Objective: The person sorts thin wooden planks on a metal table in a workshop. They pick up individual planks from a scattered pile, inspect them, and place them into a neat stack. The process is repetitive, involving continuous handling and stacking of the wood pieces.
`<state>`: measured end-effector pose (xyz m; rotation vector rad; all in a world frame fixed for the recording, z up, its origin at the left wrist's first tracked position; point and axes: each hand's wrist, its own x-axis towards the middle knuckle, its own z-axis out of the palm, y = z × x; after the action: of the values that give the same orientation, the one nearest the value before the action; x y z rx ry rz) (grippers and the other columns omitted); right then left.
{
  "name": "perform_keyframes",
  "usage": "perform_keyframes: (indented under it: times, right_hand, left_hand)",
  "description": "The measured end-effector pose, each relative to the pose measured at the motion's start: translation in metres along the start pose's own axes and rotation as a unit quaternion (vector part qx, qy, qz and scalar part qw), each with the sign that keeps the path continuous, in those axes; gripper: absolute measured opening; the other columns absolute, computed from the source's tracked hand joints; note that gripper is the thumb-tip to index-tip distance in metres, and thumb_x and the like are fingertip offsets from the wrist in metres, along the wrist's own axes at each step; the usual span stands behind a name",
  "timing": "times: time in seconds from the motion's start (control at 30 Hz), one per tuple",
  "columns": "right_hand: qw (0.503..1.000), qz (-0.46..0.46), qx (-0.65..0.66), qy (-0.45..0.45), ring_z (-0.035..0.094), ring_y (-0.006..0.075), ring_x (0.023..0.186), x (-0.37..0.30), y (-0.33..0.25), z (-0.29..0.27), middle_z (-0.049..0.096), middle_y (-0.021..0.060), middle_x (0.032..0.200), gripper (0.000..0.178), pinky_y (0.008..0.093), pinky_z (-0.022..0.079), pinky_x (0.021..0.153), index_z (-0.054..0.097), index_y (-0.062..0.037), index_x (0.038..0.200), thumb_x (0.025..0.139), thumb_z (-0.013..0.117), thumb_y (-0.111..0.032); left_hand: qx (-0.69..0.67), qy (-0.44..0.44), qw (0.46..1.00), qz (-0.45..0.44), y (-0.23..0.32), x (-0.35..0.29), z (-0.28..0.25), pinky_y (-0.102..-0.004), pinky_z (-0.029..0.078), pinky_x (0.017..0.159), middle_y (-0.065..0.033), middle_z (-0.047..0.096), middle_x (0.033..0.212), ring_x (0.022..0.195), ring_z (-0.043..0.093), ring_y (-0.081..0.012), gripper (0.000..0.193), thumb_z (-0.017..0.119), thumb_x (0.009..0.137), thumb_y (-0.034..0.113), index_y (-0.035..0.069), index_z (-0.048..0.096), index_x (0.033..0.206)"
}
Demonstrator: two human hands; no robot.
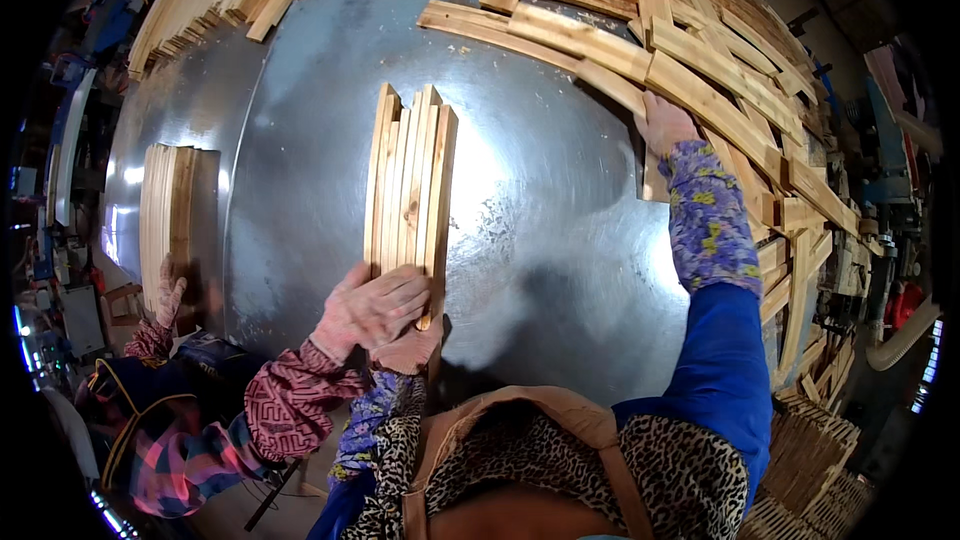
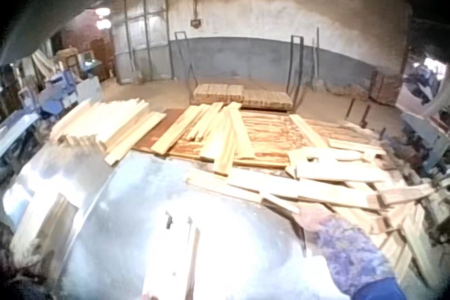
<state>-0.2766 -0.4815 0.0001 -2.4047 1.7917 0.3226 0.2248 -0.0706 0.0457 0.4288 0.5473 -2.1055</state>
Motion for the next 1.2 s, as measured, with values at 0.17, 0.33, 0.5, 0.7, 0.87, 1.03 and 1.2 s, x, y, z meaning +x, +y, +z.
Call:
perform_keyframes:
  times: [0.17,0.33,0.5,0.7,0.87,1.03,1.2]
  right_hand:
    - [0.925,0.12,0.316,-0.171,0.081,0.0353,0.089,-0.07,-0.163,-0.114,0.08,0.0223,0.101,0.043,0.0425,0.068,0.075,0.076,0.0023,0.123,0.112,0.056,-0.034]
    - [0.889,-0.153,0.366,-0.23,0.067,0.0405,0.121,-0.1,-0.339,0.023,0.067,0.0252,0.135,0.061,0.0452,0.054,0.105,0.056,0.0007,0.148,0.111,0.057,-0.047]
    - [0.888,-0.221,0.344,-0.209,0.056,0.0441,0.147,-0.08,-0.281,-0.003,0.056,0.0268,0.161,0.081,0.0486,0.042,0.128,0.043,-0.003,0.168,0.107,0.062,-0.052]
    - [0.995,-0.056,0.087,-0.006,0.053,0.0402,0.15,0.079,-0.103,-0.013,0.056,0.028,0.159,0.081,0.052,0.043,0.125,0.045,-0.0068,0.165,0.097,0.07,-0.042]
    - [0.994,0.044,0.06,-0.08,0.053,0.0366,0.15,0.126,-0.063,-0.018,0.052,0.0241,0.164,0.104,0.0488,0.047,0.122,0.043,-0.0113,0.166,0.084,0.079,-0.065]
    - [0.969,-0.069,0.16,-0.177,0.077,0.0381,0.109,0.064,-0.134,-0.051,0.076,0.0246,0.128,0.081,0.0476,0.064,0.096,0.064,-0.0032,0.145,0.092,0.07,-0.063]
    - [0.953,-0.194,0.187,-0.14,0.074,0.0421,0.117,0.029,-0.158,-0.03,0.076,0.0242,0.128,0.075,0.0528,0.057,0.105,0.063,-0.0118,0.149,0.1,0.059,-0.068]
  left_hand:
    - [0.013,-0.093,0.994,0.055,-0.026,0.082,-0.041,-0.0449,0.054,0.106,-0.0297,0.054,0.153,0.126,0.062,-0.0359,0.114,0.042,0.101,0.085,-0.002,0.026,0.173]
    - [-0.05,-0.176,0.979,-0.094,0.016,0.101,-0.1,-0.0445,0.058,0.095,-0.0239,0.063,0.138,0.118,0.063,-0.037,0.123,0.055,0.084,0.09,0.003,0.036,0.169]
    - [0.714,0.473,0.472,0.21,-0.037,-0.006,-0.069,-0.0547,0.053,0.105,-0.0316,0.046,0.157,0.141,0.048,-0.0443,0.114,0.081,0.078,0.059,0.007,0.035,0.17]
    - [0.791,0.579,0.061,0.186,-0.107,-0.041,-0.096,-0.0703,0.035,0.121,-0.0363,0.04,0.165,0.153,0.039,-0.0543,0.101,0.091,0.079,0.04,0.002,0.046,0.161]
    - [0.823,0.388,0.18,0.374,-0.096,0.032,-0.049,-0.0598,0.046,0.108,-0.0313,0.053,0.149,0.133,0.055,-0.0477,0.082,0.084,0.081,0.025,-0.002,0.053,0.153]
    - [0.622,0.197,0.664,0.366,-0.088,0.181,-0.002,-0.0386,0.053,0.094,-0.0136,0.068,0.131,0.111,0.065,-0.0233,0.063,0.073,0.096,0.014,-0.004,0.054,0.153]
    - [0.442,0.225,0.826,0.268,-0.066,0.263,0.024,-0.0372,0.055,0.102,-0.0129,0.071,0.129,0.111,0.068,-0.023,0.063,0.069,0.097,0.008,-0.008,0.052,0.156]
